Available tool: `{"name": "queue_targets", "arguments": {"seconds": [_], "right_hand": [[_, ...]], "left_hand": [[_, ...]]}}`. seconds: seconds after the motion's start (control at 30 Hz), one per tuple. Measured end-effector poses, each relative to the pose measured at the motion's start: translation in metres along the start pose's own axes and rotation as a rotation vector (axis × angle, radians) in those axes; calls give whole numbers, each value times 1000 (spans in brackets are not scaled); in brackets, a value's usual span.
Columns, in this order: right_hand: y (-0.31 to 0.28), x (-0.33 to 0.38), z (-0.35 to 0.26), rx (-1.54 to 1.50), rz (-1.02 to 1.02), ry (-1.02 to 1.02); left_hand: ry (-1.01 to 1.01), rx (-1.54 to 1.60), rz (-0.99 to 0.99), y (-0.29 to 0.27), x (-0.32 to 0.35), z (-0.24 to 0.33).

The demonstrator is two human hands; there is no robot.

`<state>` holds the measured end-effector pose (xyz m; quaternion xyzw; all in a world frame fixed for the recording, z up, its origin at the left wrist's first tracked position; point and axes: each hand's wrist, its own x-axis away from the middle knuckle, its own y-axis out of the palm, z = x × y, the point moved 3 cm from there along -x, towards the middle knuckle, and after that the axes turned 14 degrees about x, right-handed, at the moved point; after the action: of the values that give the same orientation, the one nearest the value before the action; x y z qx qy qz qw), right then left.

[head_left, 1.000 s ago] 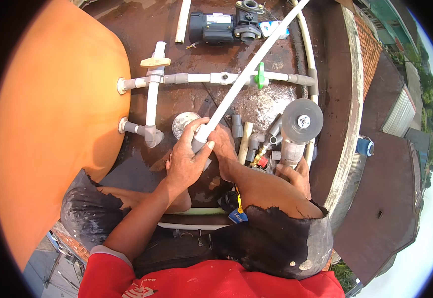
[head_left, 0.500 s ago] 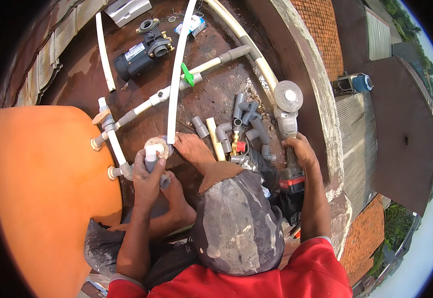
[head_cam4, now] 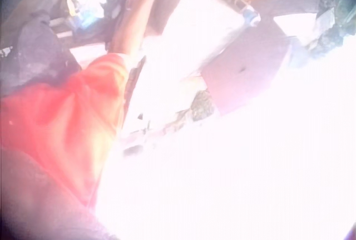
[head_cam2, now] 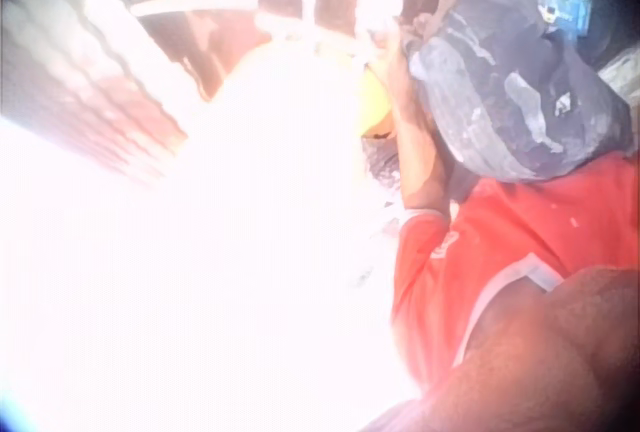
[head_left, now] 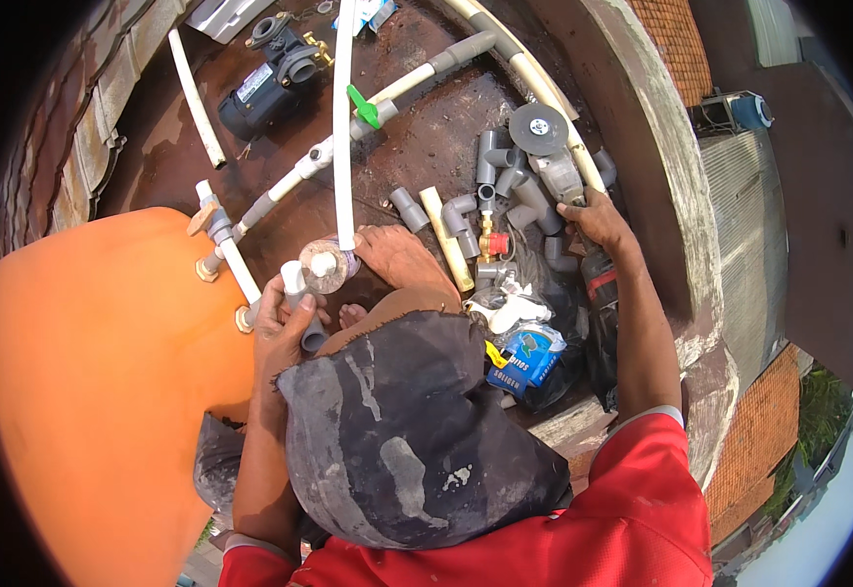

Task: The person assembles a plumbing system on a rooftop by connecting white PVC pipes, valves, and fittings to a large orange water tank. They use a pipe cutter to trim sections and apply thread seal tape to threaded joints before tightening connections by hand.

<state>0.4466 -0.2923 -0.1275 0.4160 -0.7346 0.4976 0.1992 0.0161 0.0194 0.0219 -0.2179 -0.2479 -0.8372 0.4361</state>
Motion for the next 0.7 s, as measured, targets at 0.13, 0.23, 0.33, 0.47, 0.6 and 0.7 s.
{"name": "queue_targets", "arguments": {"seconds": [0.13,0.23,0.33,0.47,0.6,0.7], "right_hand": [[2,-10,-4,0,-26,25],[1,-4,-16,80,-75,6],[1,-13,16,367,71,-123],[4,-14,8,518,86,-130],[-7,-12,-16,777,80,-99],[-17,8,-50,998,173,-68]], "left_hand": [[-3,-69,74,-8,-8,7],[-11,50,41,-7,-4,18],[54,117,134,-10,-4,35],[0,34,179,-41,5,30],[-66,25,238,-48,12,-11],[-14,19,241,-51,-3,-36]]}}
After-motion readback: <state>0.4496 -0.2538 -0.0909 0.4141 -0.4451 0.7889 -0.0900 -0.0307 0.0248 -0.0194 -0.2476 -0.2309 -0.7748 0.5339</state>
